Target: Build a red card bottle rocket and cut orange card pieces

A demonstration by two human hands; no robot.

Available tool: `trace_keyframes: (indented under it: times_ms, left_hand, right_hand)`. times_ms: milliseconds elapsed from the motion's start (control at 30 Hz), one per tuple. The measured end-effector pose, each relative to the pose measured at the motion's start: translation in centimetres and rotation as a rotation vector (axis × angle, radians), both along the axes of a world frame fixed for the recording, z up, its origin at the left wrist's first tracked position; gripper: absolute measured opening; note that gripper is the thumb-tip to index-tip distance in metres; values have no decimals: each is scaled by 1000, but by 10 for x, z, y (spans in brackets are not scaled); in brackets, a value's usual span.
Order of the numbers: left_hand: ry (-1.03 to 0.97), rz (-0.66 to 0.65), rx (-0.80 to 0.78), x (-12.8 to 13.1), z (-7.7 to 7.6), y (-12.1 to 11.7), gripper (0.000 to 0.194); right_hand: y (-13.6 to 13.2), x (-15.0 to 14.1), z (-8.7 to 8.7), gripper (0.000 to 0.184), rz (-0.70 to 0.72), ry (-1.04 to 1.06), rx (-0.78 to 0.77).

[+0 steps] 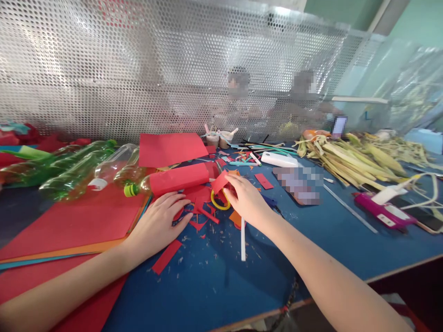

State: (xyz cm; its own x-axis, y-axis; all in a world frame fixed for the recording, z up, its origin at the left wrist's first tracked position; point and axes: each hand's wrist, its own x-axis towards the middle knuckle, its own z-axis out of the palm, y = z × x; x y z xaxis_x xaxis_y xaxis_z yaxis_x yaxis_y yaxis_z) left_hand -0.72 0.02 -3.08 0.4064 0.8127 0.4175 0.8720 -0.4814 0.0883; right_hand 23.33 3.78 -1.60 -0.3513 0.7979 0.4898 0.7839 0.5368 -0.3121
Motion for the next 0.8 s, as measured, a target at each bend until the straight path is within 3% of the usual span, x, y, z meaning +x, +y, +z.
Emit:
trace_keyframes:
  times_ms: [200, 300, 467, 667, 800]
  left_hand:
    - [30, 35, -21, -2, 1, 1, 41]
    - [67, 22, -51, -3, -2, 3, 47]
    - [59, 12, -68, -3, -2, 5, 49]
    - [30, 11, -74, -3, -3, 6, 46]
    - [-19, 3, -79, -3, 0, 6, 41]
  right_hand:
    - [-7, -3, 1, 30, -49, -52, 87]
    - [-12, -7, 8, 20, 89, 2, 105]
    - [-20, -16, 12, 17, 361, 18, -18]
    - [-28, -18, 12, 17, 458, -191, -167]
    - [-27, -17, 11, 13, 470, -210, -188]
